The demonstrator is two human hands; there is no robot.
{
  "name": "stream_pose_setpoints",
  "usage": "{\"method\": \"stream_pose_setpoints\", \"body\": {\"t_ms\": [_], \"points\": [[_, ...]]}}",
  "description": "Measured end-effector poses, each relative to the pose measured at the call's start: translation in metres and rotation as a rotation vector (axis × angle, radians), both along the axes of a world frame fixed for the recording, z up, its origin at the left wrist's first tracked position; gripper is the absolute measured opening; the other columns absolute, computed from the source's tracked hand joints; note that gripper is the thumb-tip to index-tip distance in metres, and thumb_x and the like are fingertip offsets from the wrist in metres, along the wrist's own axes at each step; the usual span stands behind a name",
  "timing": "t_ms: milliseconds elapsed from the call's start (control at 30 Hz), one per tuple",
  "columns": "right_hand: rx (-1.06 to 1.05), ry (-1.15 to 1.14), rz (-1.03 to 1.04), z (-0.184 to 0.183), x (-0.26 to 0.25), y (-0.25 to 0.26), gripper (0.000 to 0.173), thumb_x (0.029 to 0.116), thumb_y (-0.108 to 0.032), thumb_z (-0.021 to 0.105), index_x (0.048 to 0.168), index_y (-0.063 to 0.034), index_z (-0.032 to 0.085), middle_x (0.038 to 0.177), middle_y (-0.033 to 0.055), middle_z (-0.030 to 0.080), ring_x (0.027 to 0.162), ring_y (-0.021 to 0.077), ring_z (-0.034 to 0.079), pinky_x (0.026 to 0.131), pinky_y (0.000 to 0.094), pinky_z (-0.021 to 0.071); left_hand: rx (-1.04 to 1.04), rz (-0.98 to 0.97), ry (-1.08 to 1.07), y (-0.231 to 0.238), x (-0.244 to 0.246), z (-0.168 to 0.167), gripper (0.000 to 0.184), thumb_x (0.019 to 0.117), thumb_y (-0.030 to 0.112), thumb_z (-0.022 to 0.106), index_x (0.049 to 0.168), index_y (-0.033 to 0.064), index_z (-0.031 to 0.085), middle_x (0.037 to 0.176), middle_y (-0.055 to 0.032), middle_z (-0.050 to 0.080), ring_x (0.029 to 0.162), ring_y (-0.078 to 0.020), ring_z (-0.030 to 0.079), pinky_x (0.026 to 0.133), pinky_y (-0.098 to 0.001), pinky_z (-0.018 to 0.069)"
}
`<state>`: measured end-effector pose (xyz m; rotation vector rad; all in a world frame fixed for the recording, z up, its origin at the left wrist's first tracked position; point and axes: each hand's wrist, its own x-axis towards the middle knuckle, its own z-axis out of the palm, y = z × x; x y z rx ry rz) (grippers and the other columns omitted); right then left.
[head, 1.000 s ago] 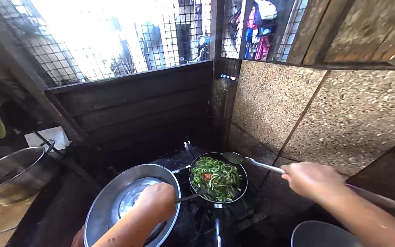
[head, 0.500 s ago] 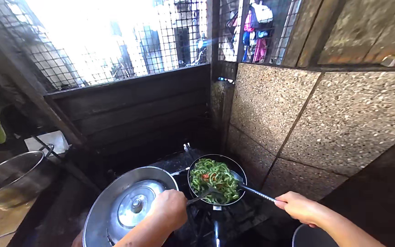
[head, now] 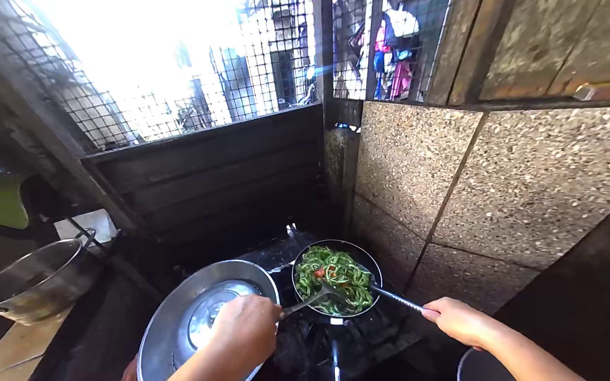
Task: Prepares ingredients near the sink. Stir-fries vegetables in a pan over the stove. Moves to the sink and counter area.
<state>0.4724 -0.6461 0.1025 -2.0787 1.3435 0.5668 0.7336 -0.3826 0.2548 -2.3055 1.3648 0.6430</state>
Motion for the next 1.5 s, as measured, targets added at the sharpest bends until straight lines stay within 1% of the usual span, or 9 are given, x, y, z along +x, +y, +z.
{"method": "stream_pose_setpoints", "body": {"t_ms": [167,300,400,500,600,867,1000,1100,1500], "points": [[-0.085,0.074,0.078,0.015,0.004,-0.002,0.043,0.1114,-0.035,0.039,0.131,-0.0085,0.067,0.131,0.0233,0.065,0.123,0.0404,0.062,0.1,0.0622,0.0469,0.051,0.007,-0.165,0.006,0.004,0.026,0.032,0.1011,0.02,0.053,0.13,0.0188,0.067,0.123,-0.0149,0.069,0.117,-0.0388,0.064,0.09,-0.0611,0.051],[-0.112,0.091,0.133,0.025,0.004,-0.006,0.042,0.1111,-0.033,0.041,0.126,-0.0056,0.069,0.13,0.024,0.065,0.127,0.0403,0.06,0.103,0.0634,0.0447,0.098,0.015,-0.197,-0.015,-0.001,0.019,0.029,0.0971,0.015,0.057,0.123,0.0105,0.069,0.124,-0.0191,0.067,0.118,-0.0409,0.063,0.09,-0.0619,0.0507],[-0.083,0.09,0.135,0.031,0.005,-0.008,0.041,0.1112,-0.032,0.042,0.128,-0.005,0.069,0.126,0.0249,0.066,0.121,0.0402,0.062,0.1,0.0614,0.0462,0.114,0.016,-0.097,-0.038,-0.004,0.012,0.03,0.0972,0.012,0.058,0.124,0.0025,0.067,0.13,-0.026,0.063,0.124,-0.0461,0.058,0.096,-0.0668,0.0448],[-0.053,0.077,0.128,0.03,0.005,-0.009,0.04,0.1113,-0.032,0.042,0.128,-0.0069,0.068,0.118,0.0226,0.067,0.106,0.0364,0.065,0.09,0.056,0.0494,0.055,-0.022,-0.077,-0.057,0.019,-0.017,0.026,0.0965,0.025,0.059,0.111,0.0089,0.072,0.118,-0.0199,0.069,0.115,-0.0419,0.063,0.09,-0.0661,0.0492],[-0.021,0.051,0.128,0.024,0.003,-0.01,0.04,0.112,-0.032,0.04,0.128,-0.0064,0.067,0.113,0.0212,0.066,0.097,0.0326,0.064,0.084,0.0519,0.0494,0.046,-0.022,-0.014,-0.067,0.026,-0.031,0.028,0.0987,0.029,0.057,0.113,0.0106,0.072,0.117,-0.0198,0.069,0.116,-0.0421,0.063,0.091,-0.0679,0.0482],[-0.007,-0.088,0.114,-0.005,-0.009,-0.014,0.04,0.1116,-0.031,0.042,0.132,-0.0067,0.066,0.12,0.0234,0.068,0.108,0.0368,0.066,0.093,0.0561,0.0493,-0.034,0.029,0.14,-0.034,0.027,-0.074,0.036,0.1033,0.027,0.05,0.134,0.0213,0.067,0.12,-0.0162,0.071,0.117,-0.0381,0.064,0.095,-0.0647,0.048],[0.054,-0.152,-0.009,-0.021,-0.021,-0.022,0.039,0.1115,-0.036,0.044,0.138,-0.0155,0.064,0.092,0.0162,0.064,0.069,0.0239,0.057,0.066,0.0424,0.0486,-0.057,0.074,0.157,-0.023,0.019,-0.085,0.039,0.1033,0.029,0.05,0.14,0.0254,0.063,0.121,-0.0139,0.071,0.118,-0.036,0.065,0.096,-0.0627,0.049],[0.139,-0.194,-0.128,-0.021,-0.025,-0.025,0.039,0.1118,-0.035,0.044,0.144,-0.0191,0.059,0.077,0.0082,0.056,0.056,0.0153,0.047,0.055,0.0324,0.0432,-0.062,0.071,0.164,-0.024,0.011,-0.087,0.043,0.1037,0.026,0.049,0.145,0.0261,0.059,0.124,-0.0133,0.07,0.12,-0.035,0.064,0.097,-0.0609,0.0488],[-0.029,-0.198,0.0,0.014,-0.003,-0.036,0.037,0.1114,-0.033,0.044,0.138,-0.0157,0.063,0.09,0.015,0.064,0.068,0.0233,0.056,0.066,0.0426,0.0481,-0.007,0.077,0.115,-0.012,0.001,-0.045,0.039,0.1034,0.026,0.05,0.14,0.0249,0.062,0.121,-0.0139,0.071,0.117,-0.0367,0.065,0.093,-0.0619,0.0503]]}}
